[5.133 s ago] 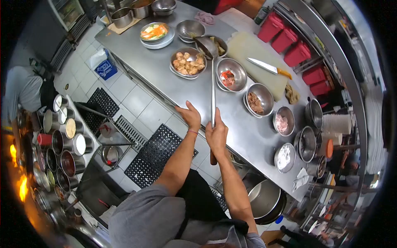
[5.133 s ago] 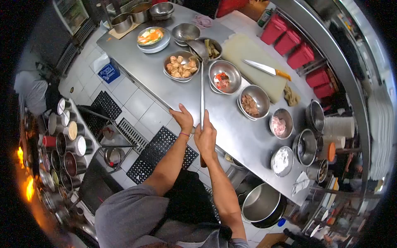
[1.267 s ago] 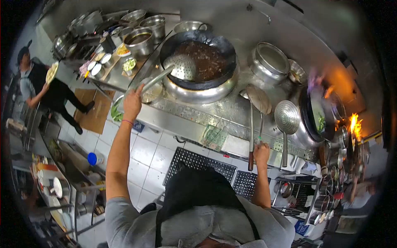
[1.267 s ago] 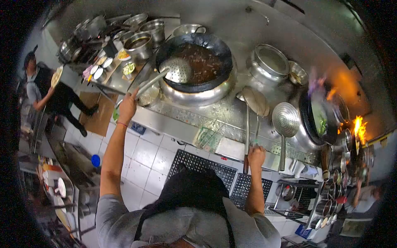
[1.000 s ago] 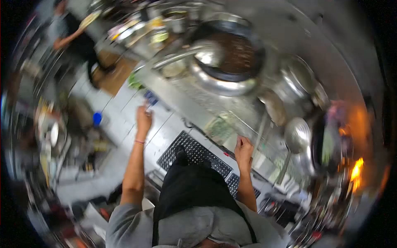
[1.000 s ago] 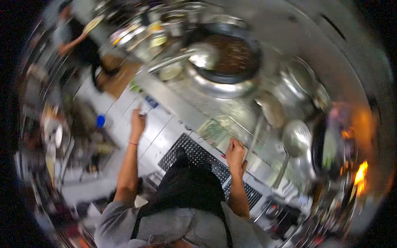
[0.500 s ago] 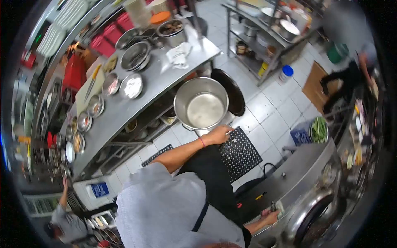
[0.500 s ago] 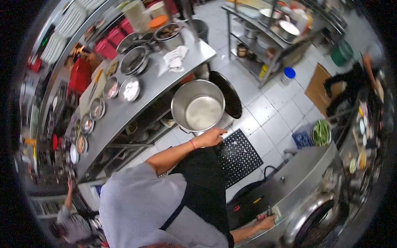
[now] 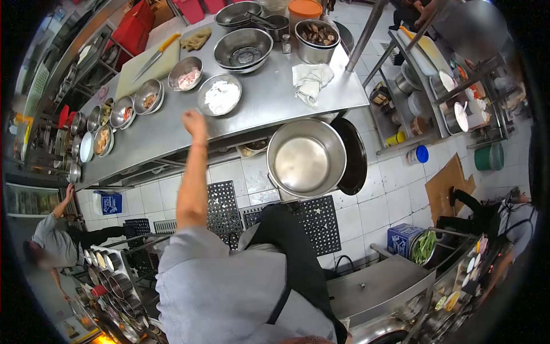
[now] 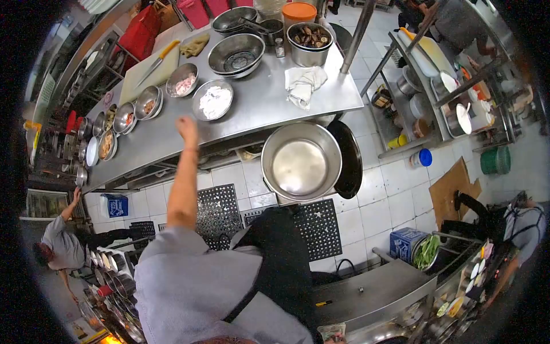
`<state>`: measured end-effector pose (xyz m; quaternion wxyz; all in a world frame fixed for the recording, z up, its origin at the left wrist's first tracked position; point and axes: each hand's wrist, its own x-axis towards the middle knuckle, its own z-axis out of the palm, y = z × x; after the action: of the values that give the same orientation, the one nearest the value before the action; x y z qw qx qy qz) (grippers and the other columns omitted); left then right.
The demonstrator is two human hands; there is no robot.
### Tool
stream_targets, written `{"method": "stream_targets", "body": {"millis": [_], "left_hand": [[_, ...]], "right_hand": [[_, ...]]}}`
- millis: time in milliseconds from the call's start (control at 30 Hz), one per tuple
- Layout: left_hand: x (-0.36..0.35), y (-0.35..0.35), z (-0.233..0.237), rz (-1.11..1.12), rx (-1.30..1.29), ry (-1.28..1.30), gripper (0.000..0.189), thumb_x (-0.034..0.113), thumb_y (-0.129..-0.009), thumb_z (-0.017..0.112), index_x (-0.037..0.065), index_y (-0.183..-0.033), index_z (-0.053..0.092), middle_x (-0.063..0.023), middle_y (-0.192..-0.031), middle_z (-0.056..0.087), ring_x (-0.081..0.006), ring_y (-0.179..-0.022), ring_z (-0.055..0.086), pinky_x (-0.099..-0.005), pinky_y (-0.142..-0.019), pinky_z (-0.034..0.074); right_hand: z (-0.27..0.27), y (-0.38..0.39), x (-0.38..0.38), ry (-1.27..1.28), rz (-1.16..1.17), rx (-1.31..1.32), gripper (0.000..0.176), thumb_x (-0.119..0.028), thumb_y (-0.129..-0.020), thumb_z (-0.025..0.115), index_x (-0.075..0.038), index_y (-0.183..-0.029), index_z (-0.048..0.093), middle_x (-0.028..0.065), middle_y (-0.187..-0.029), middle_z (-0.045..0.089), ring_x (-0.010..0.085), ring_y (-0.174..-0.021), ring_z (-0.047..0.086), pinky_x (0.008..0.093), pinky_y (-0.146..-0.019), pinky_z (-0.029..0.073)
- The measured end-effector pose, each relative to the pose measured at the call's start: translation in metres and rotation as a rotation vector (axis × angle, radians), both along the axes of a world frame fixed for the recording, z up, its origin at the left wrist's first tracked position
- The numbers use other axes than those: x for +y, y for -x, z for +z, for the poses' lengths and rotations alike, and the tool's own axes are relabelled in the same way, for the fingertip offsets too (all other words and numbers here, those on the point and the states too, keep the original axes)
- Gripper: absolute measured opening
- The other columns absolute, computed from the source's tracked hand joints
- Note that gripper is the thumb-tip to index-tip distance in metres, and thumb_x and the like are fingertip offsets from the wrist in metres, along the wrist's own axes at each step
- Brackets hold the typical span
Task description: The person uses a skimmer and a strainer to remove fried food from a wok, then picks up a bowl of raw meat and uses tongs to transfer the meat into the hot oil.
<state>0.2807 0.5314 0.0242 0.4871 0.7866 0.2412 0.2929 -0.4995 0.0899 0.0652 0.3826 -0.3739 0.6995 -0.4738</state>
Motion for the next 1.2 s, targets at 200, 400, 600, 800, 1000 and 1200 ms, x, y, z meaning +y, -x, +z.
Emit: {"method": "stream_targets", "body": {"millis": [200, 400, 600, 800, 1000, 1200], "left_hand": [[0.093, -0.119, -0.014, -0.424, 0.309, -0.723, 0.044, 0.043, -0.086, 0.059, -0.001, -0.089, 0.061, -0.0273, -0.089, 0.064, -0.0402, -0.084, 0.062, -0.0461, -0.074, 0.048], [-0.048, -0.136, 0.054, -1.006, -0.411, -1.144, 0.038, 0.025, -0.085, 0.056, 0.002, -0.114, 0.062, -0.0116, -0.117, 0.063, -0.0248, -0.103, 0.061, -0.0307, -0.085, 0.049], [-0.115, -0.011, 0.102, -1.638, -0.310, -0.314, 0.037, 0.023, -0.085, 0.054, 0.000, -0.113, 0.062, -0.0119, -0.111, 0.064, -0.0226, -0.094, 0.062, -0.0281, -0.076, 0.048], [-0.177, -0.009, 0.123, -1.567, 0.174, 0.069, 0.037, 0.022, -0.084, 0.053, -0.001, -0.111, 0.062, -0.0123, -0.106, 0.066, -0.0203, -0.085, 0.063, -0.0256, -0.067, 0.048], [-0.263, 0.089, 0.144, -1.302, 0.468, 0.276, 0.024, 0.016, -0.084, 0.049, 0.000, -0.097, 0.061, -0.0098, -0.080, 0.061, -0.0141, -0.061, 0.054, -0.0220, -0.048, 0.037], [-0.381, 0.299, 0.100, -1.883, 0.920, 0.376, 0.014, 0.006, -0.084, 0.052, 0.007, -0.098, 0.053, -0.0029, -0.076, 0.057, -0.0120, -0.054, 0.053, -0.0218, -0.046, 0.043]], "right_hand": [[0.140, -0.124, 0.058, 0.407, 0.192, -0.075, 0.048, -0.042, -0.085, 0.061, 0.006, -0.094, 0.059, 0.0171, -0.094, 0.058, 0.0224, -0.080, 0.058, 0.0326, -0.064, 0.054], [0.123, -0.049, 0.014, -0.050, -0.239, -0.300, 0.044, -0.023, -0.084, 0.060, 0.005, -0.117, 0.050, 0.0141, -0.117, 0.054, 0.0242, -0.104, 0.053, 0.0362, -0.089, 0.051], [0.093, -0.043, 0.039, -0.017, -0.415, -0.757, 0.020, -0.024, -0.082, 0.065, -0.011, -0.096, 0.058, 0.0021, -0.096, 0.065, 0.0131, -0.065, 0.053, 0.0372, -0.067, 0.050], [0.090, -0.083, 0.089, -0.078, -0.289, -0.673, 0.016, -0.023, -0.094, 0.054, -0.009, -0.086, 0.053, 0.0018, -0.079, 0.057, 0.0091, -0.057, 0.048, 0.0256, -0.046, 0.042], [0.072, -0.068, 0.127, -0.121, -0.206, -0.517, 0.026, -0.029, -0.095, 0.052, -0.009, -0.080, 0.052, -0.0044, -0.062, 0.043, 0.0025, -0.044, 0.030, 0.0192, -0.035, 0.021], [0.086, -0.029, 0.178, -0.011, -0.365, -0.349, 0.028, -0.032, -0.094, 0.055, -0.009, -0.078, 0.054, -0.0061, -0.059, 0.041, 0.0013, -0.041, 0.026, 0.0199, -0.034, 0.018]]}}
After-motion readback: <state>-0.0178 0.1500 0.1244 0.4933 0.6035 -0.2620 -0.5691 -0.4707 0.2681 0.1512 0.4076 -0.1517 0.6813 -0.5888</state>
